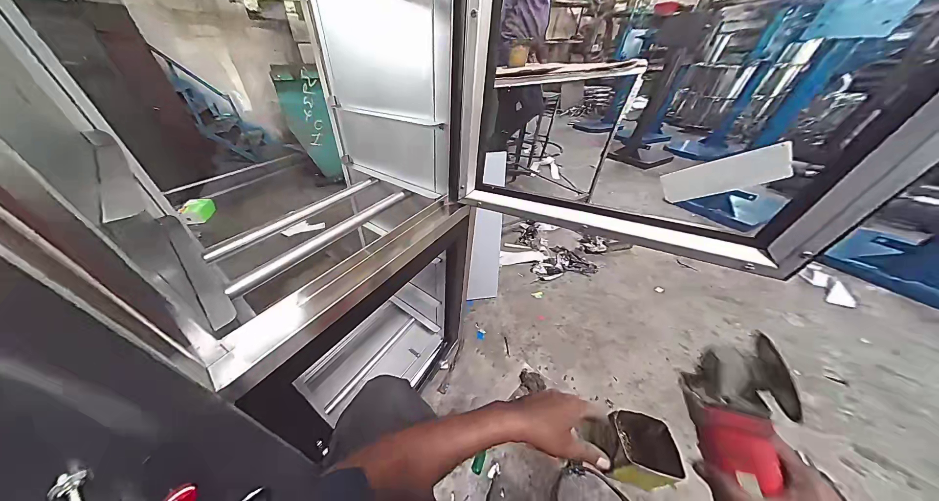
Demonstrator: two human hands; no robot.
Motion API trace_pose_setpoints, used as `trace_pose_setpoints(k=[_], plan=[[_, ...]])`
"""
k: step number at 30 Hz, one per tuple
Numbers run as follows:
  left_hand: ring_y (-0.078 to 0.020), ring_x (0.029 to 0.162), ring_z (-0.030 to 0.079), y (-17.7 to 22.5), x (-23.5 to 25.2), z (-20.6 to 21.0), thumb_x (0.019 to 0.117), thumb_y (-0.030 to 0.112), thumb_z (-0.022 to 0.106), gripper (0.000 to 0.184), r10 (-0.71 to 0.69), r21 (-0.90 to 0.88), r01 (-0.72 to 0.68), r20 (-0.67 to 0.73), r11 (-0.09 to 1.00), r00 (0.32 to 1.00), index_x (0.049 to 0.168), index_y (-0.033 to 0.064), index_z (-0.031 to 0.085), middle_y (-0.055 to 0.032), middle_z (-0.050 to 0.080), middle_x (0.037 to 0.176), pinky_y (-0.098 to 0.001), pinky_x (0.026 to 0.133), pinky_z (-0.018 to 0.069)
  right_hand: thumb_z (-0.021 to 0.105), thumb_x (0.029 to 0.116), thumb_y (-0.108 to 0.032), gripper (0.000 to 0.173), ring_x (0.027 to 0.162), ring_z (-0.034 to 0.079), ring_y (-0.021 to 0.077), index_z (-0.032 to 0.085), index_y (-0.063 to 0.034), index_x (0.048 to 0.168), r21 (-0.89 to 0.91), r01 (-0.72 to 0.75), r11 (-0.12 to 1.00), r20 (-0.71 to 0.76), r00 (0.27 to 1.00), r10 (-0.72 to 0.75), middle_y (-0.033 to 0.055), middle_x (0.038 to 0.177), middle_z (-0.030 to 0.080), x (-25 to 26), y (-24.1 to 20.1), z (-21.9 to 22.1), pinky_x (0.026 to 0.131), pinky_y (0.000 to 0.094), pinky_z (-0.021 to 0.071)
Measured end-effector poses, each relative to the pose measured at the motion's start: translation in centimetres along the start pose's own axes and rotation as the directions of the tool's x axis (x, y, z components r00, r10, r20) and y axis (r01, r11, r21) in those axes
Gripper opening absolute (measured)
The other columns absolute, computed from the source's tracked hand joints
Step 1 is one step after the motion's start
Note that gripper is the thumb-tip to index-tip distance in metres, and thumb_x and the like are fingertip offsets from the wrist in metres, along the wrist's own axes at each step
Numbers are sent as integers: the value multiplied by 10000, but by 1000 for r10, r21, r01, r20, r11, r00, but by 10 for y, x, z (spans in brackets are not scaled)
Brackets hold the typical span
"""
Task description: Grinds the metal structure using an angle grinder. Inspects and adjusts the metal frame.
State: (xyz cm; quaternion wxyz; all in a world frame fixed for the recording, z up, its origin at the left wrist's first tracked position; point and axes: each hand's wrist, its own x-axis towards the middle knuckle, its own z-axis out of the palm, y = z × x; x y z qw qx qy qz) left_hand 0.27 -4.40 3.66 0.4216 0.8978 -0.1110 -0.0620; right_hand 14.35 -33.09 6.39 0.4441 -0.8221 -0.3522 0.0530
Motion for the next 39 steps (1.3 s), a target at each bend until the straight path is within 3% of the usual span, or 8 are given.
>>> trace_pose_setpoints(k=[4,11,15,19,23,27,32,39], plan=[[-305,1310,577,6,-4,1,786,428,872,907,53,-299,-129,-250,945,967,1505,44,474,-176,558,1469,-505,1112,474,880,634,-425,718,875,723,88,639,-119,1237,92,27,995,79,996,-34,-12,994,741,47,-109,37,769,336,634],[-162,1072,694,15,-53,-11,788,183,846,665,266,-579,-627,-588,522,764,1312,-75,529,-127,705,1161,-373,981,573,866,781,-333,666,907,722,232,549,-27,1280,855,42,517,229,864,-449,130,1023,727,79,-177,128,835,404,613],[-106,920,727,21,-64,-3,644,361,911,754,15,-100,-187,-848,977,529,1208,-40,611,-71,745,987,-342,842,628,865,772,-437,829,996,718,136,504,49,1339,408,320,855,-135,947,-290,81,1109,718,58,-195,153,891,324,627],[-231,897,735,23,-58,-6,729,498,802,716,1,89,198,-913,976,408,1188,-29,644,-116,738,982,-466,754,619,910,745,-354,855,996,710,139,470,62,1349,348,261,900,-371,921,-123,100,1105,701,48,-208,173,899,318,622],[-151,988,718,19,-59,-8,610,450,914,889,143,130,-62,-815,990,561,1281,-24,575,-88,730,1084,-364,851,626,860,801,-220,598,895,739,216,538,81,1206,634,334,698,-396,915,-78,141,979,731,46,-185,159,840,386,640],[-175,971,728,25,-55,-10,777,151,853,638,208,-600,-446,-424,664,881,1291,-68,545,-123,726,1097,-370,895,620,787,869,-492,768,842,724,300,473,63,1298,866,269,421,-199,959,-203,206,994,704,40,-150,136,776,456,631],[-79,975,721,27,-43,15,670,301,906,803,59,-116,-194,-698,974,713,1311,-30,552,-67,739,1081,-305,888,623,433,1033,-609,789,999,720,269,376,91,1393,614,318,722,-359,928,-104,184,1168,677,38,-143,138,873,443,633],[-141,912,743,28,-47,37,611,407,919,938,-23,7,46,-775,999,631,1326,-55,524,-93,746,1018,-371,814,638,321,994,-747,885,937,724,218,457,54,1343,639,267,721,-341,939,-45,134,1063,707,34,-133,152,850,415,630]])
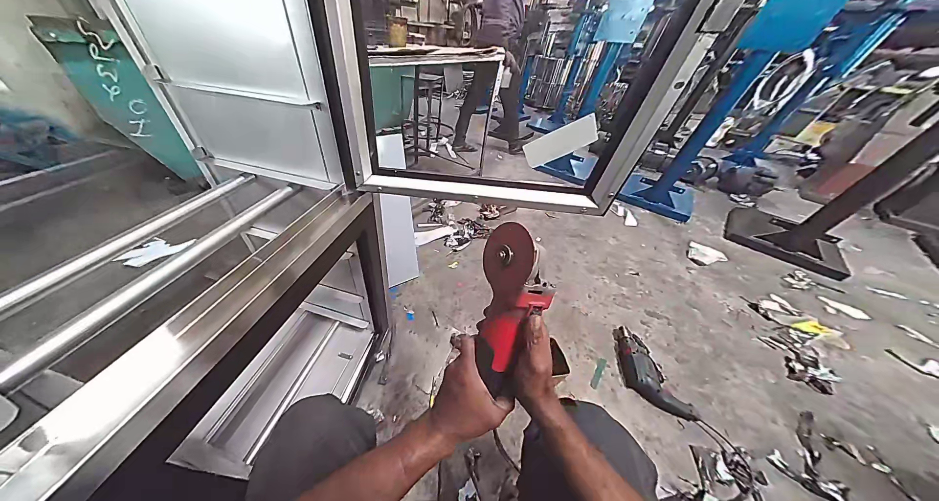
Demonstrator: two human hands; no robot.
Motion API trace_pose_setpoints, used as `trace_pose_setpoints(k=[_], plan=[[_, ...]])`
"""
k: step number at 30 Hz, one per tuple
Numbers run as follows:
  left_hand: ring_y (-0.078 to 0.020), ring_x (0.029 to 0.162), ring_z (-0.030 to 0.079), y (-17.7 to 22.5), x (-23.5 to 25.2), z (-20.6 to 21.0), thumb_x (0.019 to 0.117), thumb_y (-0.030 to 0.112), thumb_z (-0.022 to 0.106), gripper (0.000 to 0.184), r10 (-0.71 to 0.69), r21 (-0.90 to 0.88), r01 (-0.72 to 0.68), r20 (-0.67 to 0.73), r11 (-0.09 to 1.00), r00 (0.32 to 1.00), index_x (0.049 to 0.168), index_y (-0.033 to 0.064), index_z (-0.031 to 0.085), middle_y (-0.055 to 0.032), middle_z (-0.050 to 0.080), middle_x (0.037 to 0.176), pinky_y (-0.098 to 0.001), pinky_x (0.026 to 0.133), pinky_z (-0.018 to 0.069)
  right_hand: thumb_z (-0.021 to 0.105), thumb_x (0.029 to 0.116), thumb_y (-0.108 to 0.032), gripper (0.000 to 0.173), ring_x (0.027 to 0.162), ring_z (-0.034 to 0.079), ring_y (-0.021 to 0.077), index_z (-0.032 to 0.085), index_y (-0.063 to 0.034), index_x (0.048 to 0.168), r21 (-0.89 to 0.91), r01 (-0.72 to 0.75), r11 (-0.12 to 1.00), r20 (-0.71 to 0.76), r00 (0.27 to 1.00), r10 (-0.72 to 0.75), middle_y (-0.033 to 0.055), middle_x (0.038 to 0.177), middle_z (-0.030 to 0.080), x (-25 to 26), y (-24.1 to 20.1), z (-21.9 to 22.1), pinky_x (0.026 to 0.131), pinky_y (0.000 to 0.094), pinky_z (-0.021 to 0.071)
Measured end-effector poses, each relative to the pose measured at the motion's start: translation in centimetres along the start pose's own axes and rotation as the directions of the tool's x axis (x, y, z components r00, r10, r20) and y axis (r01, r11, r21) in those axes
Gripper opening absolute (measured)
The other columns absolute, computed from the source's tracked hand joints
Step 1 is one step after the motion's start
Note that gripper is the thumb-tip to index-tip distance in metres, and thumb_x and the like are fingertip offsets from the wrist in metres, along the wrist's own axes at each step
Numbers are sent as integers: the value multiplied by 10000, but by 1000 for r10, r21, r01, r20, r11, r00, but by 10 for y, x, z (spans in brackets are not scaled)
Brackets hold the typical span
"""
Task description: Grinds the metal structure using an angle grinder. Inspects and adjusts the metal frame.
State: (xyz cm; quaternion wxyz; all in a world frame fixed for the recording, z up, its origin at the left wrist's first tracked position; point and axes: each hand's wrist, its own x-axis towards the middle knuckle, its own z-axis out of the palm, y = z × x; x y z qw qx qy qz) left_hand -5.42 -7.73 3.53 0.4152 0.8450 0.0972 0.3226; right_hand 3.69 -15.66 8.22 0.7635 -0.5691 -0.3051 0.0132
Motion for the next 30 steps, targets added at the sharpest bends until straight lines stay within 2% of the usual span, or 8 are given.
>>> trace_pose_setpoints(k=[7,9,11,12,16,19,24,30], plan=[[-194,955,739,6,1,-3,596,339,934,960,-79,-73,84,63,994,995,1362,-48,505,-122,740,1051,-419,848,629,348,1011,-702,763,889,712,146,520,-25,1317,-14,-32,999,22,999,32,36,1011,716,9,-5,3,805,376,629],[-198,973,734,1,3,-9,622,320,926,941,-97,-138,103,44,985,994,1371,-45,490,-129,732,1070,-419,866,622,528,949,-703,779,875,727,171,517,-12,1308,-59,-56,997,90,994,61,55,1013,728,15,-8,15,779,392,638],[-163,958,728,1,9,-10,634,299,923,888,-63,-210,60,-10,976,998,1343,-26,500,-108,728,1060,-384,862,624,816,760,-604,882,884,746,189,516,16,1311,-242,-59,968,103,991,86,85,1028,743,24,-21,23,790,387,651],[-145,964,724,5,13,-13,643,294,921,876,-63,-249,55,-24,967,998,1340,-23,496,-101,726,1063,-366,873,620,870,700,-541,871,878,737,150,537,-5,1301,-353,-61,933,105,989,104,54,1011,740,31,-29,29,793,353,645],[-142,975,704,25,36,-41,750,353,851,858,-185,-480,209,97,852,978,1397,-8,419,-95,698,1083,-378,884,604,849,712,-478,722,759,739,156,596,-51,1236,-553,-39,833,232,952,198,29,898,740,77,-51,56,699,395,653],[-143,986,710,20,65,-57,841,448,796,761,-222,-606,267,149,750,964,1376,22,464,-87,708,1096,-394,909,607,833,740,-489,698,771,741,147,595,-80,1252,-645,40,763,322,920,224,17,908,744,110,-60,77,713,406,652],[-190,1109,678,8,114,-83,895,543,732,745,-97,-461,170,178,871,979,1370,8,523,-133,685,1196,-425,1004,552,820,722,-539,733,880,724,116,592,-130,1286,-769,220,600,419,883,213,-2,1005,731,151,-74,104,794,407,630],[-151,1032,704,8,138,-86,914,545,714,695,-60,-580,69,35,811,998,1322,4,556,-107,715,1114,-387,952,582,805,756,-497,653,850,736,146,611,-127,1257,-787,207,581,444,844,301,22,989,736,185,-92,131,781,414,640]])
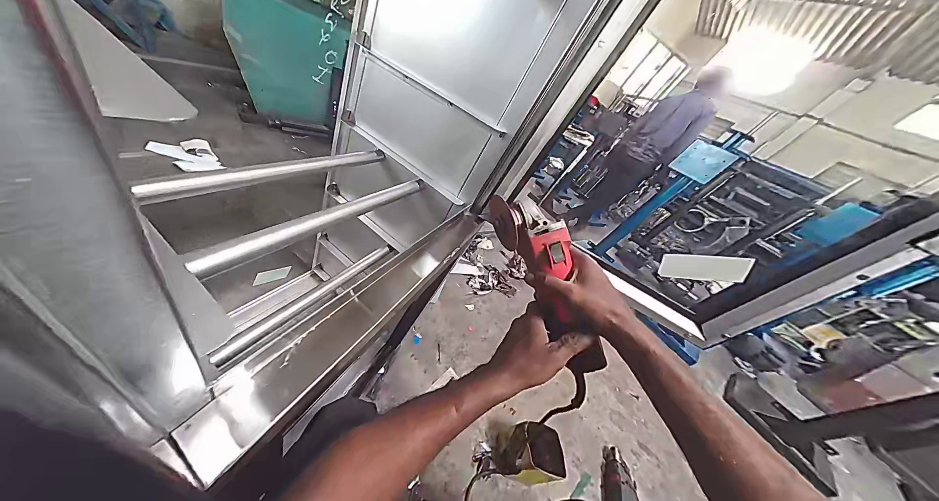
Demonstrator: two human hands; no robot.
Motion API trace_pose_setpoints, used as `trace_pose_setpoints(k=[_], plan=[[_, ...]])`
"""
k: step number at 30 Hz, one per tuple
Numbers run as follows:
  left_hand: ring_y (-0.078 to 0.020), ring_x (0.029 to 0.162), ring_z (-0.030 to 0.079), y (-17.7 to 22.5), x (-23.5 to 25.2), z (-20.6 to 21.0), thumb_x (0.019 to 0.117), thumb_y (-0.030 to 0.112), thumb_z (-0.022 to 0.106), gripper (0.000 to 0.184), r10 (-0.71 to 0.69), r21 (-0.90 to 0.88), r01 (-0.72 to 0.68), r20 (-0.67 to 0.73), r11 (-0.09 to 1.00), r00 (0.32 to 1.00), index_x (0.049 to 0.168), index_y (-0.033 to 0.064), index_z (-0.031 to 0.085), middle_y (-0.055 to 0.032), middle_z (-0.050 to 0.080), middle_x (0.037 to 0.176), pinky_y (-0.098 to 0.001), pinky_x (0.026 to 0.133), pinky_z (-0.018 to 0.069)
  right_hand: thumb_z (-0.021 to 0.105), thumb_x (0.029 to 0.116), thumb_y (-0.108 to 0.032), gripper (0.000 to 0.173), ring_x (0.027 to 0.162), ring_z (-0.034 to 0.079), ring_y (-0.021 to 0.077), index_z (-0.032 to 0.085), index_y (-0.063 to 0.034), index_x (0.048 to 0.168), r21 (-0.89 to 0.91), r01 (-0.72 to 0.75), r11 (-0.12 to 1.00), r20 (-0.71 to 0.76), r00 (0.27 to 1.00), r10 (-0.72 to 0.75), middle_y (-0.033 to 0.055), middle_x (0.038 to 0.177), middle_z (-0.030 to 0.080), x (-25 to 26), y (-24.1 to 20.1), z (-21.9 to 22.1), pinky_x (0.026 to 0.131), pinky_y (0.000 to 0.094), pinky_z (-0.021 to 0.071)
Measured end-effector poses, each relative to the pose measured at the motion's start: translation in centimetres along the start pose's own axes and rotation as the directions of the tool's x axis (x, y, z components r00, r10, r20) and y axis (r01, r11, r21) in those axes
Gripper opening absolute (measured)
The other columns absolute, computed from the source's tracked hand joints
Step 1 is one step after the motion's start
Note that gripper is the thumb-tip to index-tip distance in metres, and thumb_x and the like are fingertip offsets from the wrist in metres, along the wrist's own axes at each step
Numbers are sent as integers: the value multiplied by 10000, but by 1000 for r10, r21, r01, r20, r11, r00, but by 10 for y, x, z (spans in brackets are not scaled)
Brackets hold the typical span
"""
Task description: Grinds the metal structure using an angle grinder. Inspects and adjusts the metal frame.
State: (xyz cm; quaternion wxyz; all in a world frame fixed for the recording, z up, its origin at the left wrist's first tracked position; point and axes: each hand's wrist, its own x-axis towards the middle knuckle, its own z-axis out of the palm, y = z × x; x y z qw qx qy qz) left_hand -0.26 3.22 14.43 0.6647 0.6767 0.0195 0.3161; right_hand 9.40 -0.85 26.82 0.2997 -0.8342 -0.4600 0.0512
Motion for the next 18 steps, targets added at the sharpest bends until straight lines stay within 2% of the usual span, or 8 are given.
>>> trace_pose_setpoints(k=[3,7,12,18], plan=[[-130,1019,709,-5,0,-5,927,525,710,687,47,-31,-47,-5,998,999,1343,5,542,-99,715,1128,-363,939,594,807,768,-470,644,833,741,154,602,-108,1259,44,2,999,4,1000,-3,30,981,739,5,-3,4,768,400,645],[-139,1026,703,-5,-4,-11,920,547,703,694,2,-15,-2,-3,1000,1000,1340,15,550,-98,709,1133,-373,946,585,791,779,-502,652,834,740,158,611,-109,1268,47,-4,999,16,1000,3,26,977,742,5,-3,9,767,406,644],[-138,1036,703,-5,-2,-11,916,544,708,699,-2,-37,2,-11,999,1000,1347,18,549,-98,712,1140,-375,956,583,777,794,-519,612,820,739,167,628,-110,1224,19,-17,1000,24,1000,16,34,950,740,10,-5,10,759,425,641],[-140,1024,712,-2,4,-6,899,529,736,682,-30,-125,27,-22,992,999,1333,32,565,-87,722,1124,-385,950,592,784,819,-473,567,834,741,158,634,-90,1208,35,-5,999,50,999,3,35,952,743,16,-6,3,770,392,643]])
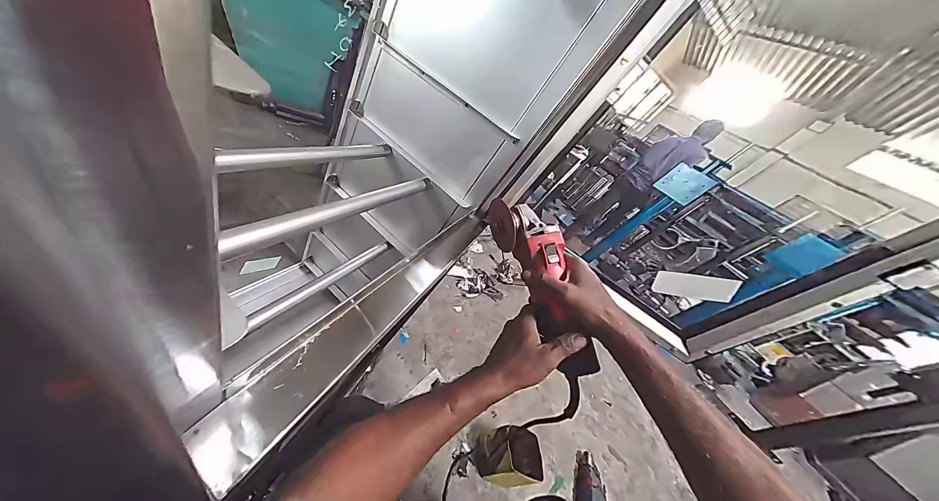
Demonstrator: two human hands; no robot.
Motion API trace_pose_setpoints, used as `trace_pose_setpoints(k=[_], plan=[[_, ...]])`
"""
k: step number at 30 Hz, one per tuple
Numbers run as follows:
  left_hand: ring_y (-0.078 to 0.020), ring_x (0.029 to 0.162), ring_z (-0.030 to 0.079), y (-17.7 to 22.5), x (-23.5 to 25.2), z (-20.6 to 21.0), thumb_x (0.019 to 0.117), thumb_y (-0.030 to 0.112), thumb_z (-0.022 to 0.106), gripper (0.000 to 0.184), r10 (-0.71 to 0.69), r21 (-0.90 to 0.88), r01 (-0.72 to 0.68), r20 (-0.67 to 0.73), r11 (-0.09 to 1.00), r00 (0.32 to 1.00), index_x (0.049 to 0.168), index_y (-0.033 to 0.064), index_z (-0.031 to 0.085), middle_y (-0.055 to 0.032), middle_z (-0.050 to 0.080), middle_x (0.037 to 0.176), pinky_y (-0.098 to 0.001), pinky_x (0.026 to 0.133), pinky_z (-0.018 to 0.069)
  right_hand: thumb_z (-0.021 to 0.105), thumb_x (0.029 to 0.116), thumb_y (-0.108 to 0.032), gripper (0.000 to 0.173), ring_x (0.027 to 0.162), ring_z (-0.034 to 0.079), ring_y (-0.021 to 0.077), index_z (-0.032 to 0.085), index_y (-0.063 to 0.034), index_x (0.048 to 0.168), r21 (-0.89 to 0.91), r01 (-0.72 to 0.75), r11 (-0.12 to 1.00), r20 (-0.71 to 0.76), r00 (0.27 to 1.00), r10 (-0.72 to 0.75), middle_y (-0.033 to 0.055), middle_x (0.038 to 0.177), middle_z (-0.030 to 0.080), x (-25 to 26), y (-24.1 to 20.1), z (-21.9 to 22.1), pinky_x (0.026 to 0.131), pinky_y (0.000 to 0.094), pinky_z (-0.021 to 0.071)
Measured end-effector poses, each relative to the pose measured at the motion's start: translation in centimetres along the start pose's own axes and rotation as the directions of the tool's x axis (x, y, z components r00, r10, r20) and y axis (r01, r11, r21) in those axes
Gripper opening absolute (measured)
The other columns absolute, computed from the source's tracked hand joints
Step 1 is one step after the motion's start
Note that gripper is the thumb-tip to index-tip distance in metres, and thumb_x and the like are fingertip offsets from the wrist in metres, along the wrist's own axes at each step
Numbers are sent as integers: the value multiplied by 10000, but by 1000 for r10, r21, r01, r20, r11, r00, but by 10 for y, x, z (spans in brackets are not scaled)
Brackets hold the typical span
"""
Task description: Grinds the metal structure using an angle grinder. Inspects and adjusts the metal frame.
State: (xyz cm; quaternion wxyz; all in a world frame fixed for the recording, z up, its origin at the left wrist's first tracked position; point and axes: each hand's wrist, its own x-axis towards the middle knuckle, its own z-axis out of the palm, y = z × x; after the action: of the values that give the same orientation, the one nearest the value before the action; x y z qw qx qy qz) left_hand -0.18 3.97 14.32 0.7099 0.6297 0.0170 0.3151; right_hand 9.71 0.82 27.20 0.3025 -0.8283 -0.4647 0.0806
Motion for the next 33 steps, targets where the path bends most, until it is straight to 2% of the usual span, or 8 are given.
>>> trace_pose_setpoints(k=[9,15,25,28,33], plan=[[-133,1011,720,-1,6,3,892,535,745,691,-12,-61,13,10,998,1000,1341,43,559,-78,728,1117,-389,939,605,765,831,-491,521,809,742,165,656,-109,1168,-40,-18,999,27,999,19,33,922,745,3,-5,-5,755,406,644],[-141,1036,712,-2,7,7,883,561,740,717,-14,-49,13,-15,999,1000,1337,36,561,-83,725,1126,-394,958,591,770,830,-490,555,824,744,184,644,-97,1201,8,-29,1000,60,998,29,48,947,746,5,-2,-7,769,412,645],[-138,1058,707,-3,9,6,885,534,751,707,0,-67,-2,-21,998,1000,1342,29,562,-86,723,1148,-390,979,583,761,834,-491,533,834,744,171,653,-99,1178,-28,-44,999,47,998,45,40,942,746,6,-5,-6,777,405,642],[-152,1019,720,-3,9,6,885,544,747,708,3,-77,-6,-27,997,1000,1325,19,566,-96,727,1118,-404,944,603,749,845,-503,508,831,739,162,671,-102,1147,-45,-3,999,60,998,5,35,930,746,9,-2,-7,776,400,635],[-149,1047,712,-6,11,6,882,544,752,719,6,-86,-9,-31,996,1000,1344,27,559,-94,724,1141,-402,971,590,763,837,-499,524,845,741,157,659,-108,1170,-48,-23,999,56,998,25,35,947,747,10,-3,-5,784,393,637]])
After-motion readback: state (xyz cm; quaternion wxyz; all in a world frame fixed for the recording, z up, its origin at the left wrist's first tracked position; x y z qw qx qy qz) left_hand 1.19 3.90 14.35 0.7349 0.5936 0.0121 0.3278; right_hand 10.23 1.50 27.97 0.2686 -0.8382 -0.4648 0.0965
